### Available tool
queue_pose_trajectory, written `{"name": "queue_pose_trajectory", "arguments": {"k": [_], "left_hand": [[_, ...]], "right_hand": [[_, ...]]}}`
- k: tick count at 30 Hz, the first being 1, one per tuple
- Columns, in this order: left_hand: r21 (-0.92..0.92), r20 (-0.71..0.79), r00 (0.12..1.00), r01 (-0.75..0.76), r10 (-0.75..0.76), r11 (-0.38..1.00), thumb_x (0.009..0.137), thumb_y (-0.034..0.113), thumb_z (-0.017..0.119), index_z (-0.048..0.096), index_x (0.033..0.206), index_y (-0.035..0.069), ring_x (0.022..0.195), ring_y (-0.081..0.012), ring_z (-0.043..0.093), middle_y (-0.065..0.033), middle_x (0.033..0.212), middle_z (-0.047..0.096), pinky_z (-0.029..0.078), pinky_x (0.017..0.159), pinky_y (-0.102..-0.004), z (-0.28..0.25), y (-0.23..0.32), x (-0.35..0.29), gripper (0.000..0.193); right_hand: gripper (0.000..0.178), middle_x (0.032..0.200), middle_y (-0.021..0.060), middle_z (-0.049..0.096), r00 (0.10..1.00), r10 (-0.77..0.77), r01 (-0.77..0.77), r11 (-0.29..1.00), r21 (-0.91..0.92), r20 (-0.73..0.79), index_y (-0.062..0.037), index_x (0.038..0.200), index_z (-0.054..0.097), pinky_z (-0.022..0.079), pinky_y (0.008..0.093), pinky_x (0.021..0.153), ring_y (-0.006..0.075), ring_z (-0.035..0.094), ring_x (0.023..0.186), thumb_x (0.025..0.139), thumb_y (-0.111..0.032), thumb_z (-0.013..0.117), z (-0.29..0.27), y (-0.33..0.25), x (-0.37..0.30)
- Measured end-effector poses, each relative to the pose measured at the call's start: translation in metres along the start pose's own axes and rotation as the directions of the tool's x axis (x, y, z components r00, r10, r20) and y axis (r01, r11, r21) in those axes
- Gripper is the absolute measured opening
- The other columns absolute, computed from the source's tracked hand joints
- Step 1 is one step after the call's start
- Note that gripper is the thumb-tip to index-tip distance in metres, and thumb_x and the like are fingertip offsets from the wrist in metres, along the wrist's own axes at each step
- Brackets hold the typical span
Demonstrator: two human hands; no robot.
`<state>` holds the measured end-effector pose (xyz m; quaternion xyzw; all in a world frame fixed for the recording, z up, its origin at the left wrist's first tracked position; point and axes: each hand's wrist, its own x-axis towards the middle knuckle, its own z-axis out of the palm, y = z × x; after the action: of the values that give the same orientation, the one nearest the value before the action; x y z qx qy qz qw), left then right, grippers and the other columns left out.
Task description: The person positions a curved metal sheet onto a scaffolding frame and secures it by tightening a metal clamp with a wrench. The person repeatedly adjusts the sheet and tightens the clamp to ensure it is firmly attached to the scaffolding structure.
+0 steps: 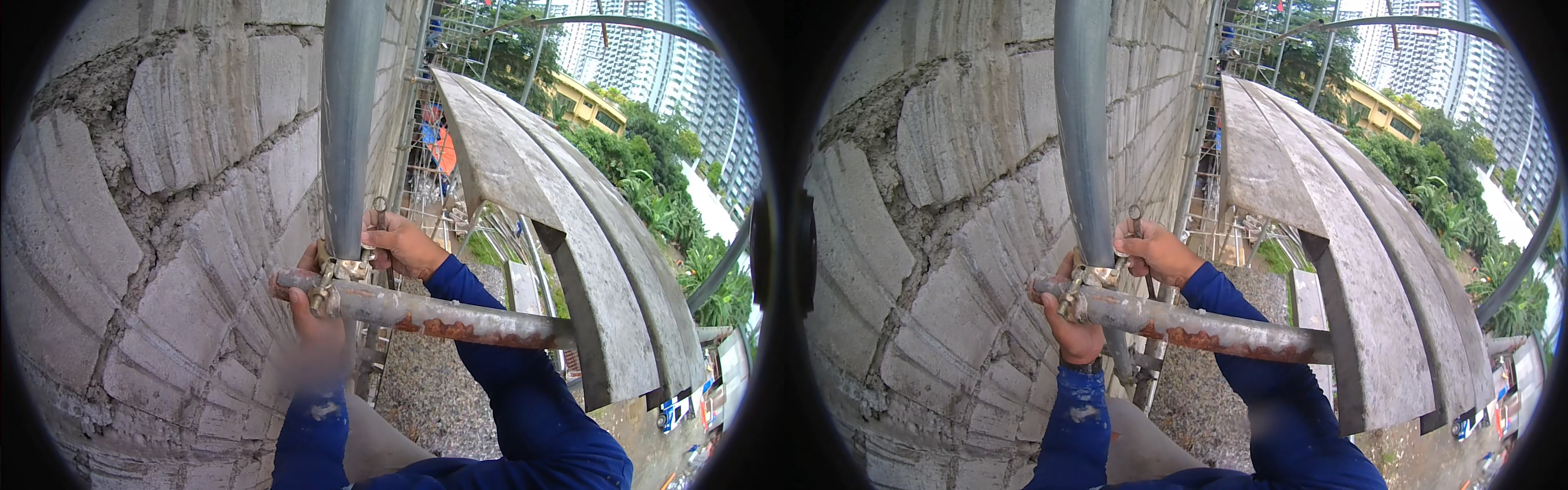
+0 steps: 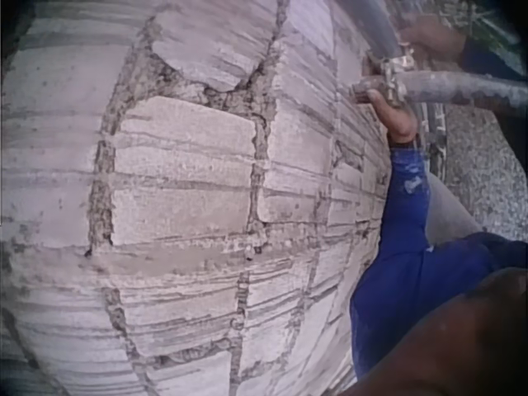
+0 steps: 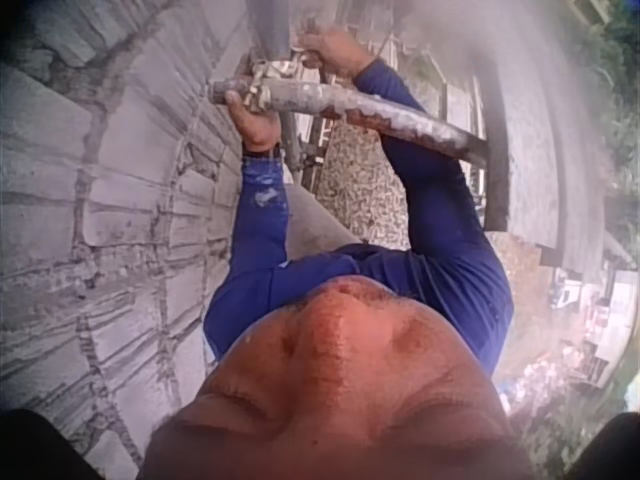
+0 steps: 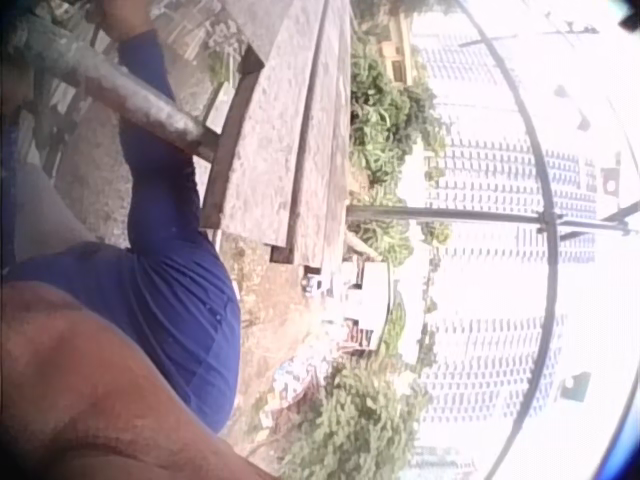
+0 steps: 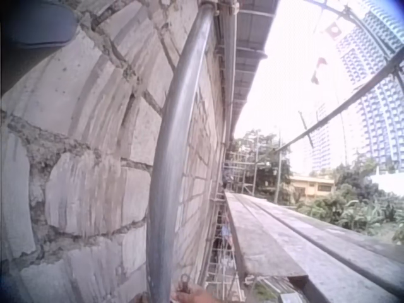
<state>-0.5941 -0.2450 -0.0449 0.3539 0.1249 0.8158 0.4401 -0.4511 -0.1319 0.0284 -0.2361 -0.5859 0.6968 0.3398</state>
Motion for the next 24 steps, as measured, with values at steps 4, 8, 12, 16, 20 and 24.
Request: {"name": "queue_pose_trajectory", "arguments": {"k": [4,8,12,16,20,24], "left_hand": [[0.008,0.017,1.0,0.001,-0.002,1.0,0.097,0.071,0.042,0.031,0.153,-0.005,0.139,-0.0296,0.047,-0.0174,0.151,0.046,0.039,0.115,-0.0455,-0.003,-0.002,-0.001,0.095],[0.004,0.026,1.0,-0.006,0.006,1.0,0.096,0.071,0.043,0.031,0.153,-0.005,0.139,-0.0296,0.047,-0.0176,0.151,0.046,0.04,0.114,-0.046,-0.002,-0.002,0.0,0.096],[0.011,0.015,1.0,-0.007,0.007,1.0,0.095,0.073,0.045,0.031,0.154,-0.005,0.138,-0.0294,0.048,-0.0177,0.151,0.046,0.041,0.113,-0.0456,-0.001,-0.001,0.0,0.099],[0.016,0.005,1.0,0.016,-0.016,1.0,0.092,0.076,0.048,0.029,0.154,-0.005,0.138,-0.029,0.048,-0.0173,0.151,0.046,0.042,0.112,-0.0448,0.001,0.003,-0.002,0.104],[0.031,0.034,0.999,-0.004,0.003,1.0,0.09,0.078,0.05,0.029,0.154,-0.006,0.135,-0.0283,0.05,-0.0164,0.149,0.047,0.043,0.112,-0.0438,-0.001,0.002,-0.001,0.108],[0.057,0.051,0.999,-0.02,0.017,0.998,0.089,0.078,0.05,0.031,0.154,-0.006,0.133,-0.0277,0.052,-0.0164,0.147,0.049,0.042,0.111,-0.0427,-0.007,-0.002,0.001,0.108]], "right_hand": [[0.017,0.084,-0.0021,0.054,0.995,-0.041,0.033,0.996,0.08,0.091,-0.0082,0.098,0.058,0.036,0.0242,0.05,0.0077,0.047,0.062,0.096,-0.017,0.072,-0.014,0.0,0.001],[0.017,0.084,-0.0028,0.054,0.996,0.089,-0.088,0.993,-0.076,0.012,-0.0081,0.098,0.058,0.038,0.0245,0.053,0.0072,0.047,0.064,0.095,-0.015,0.073,-0.019,0.003,0.003],[0.017,0.082,-0.0029,0.054,0.998,0.013,-0.014,1.0,0.022,0.065,-0.0083,0.099,0.058,0.038,0.0241,0.054,0.0064,0.048,0.065,0.095,-0.016,0.073,-0.01,0.001,0.001],[0.016,0.08,-0.0031,0.053,0.99,-0.103,0.093,0.991,0.097,0.099,-0.0087,0.104,0.058,0.036,0.0234,0.053,0.0054,0.046,0.064,0.098,-0.018,0.07,-0.011,0.002,-0.001],[0.019,0.077,-0.0005,0.052,0.995,-0.093,0.092,0.995,0.043,0.026,-0.0089,0.112,0.058,0.036,0.0236,0.054,0.0073,0.044,0.06,0.103,-0.026,0.063,-0.022,0.016,-0.015],[0.027,0.08,-0.0009,0.061,0.993,-0.102,0.101,0.995,-0.019,-0.056,-0.009,0.114,0.056,0.03,0.0226,0.047,0.0043,0.038,0.053,0.104,-0.033,0.062,-0.003,0.034,-0.037]]}}
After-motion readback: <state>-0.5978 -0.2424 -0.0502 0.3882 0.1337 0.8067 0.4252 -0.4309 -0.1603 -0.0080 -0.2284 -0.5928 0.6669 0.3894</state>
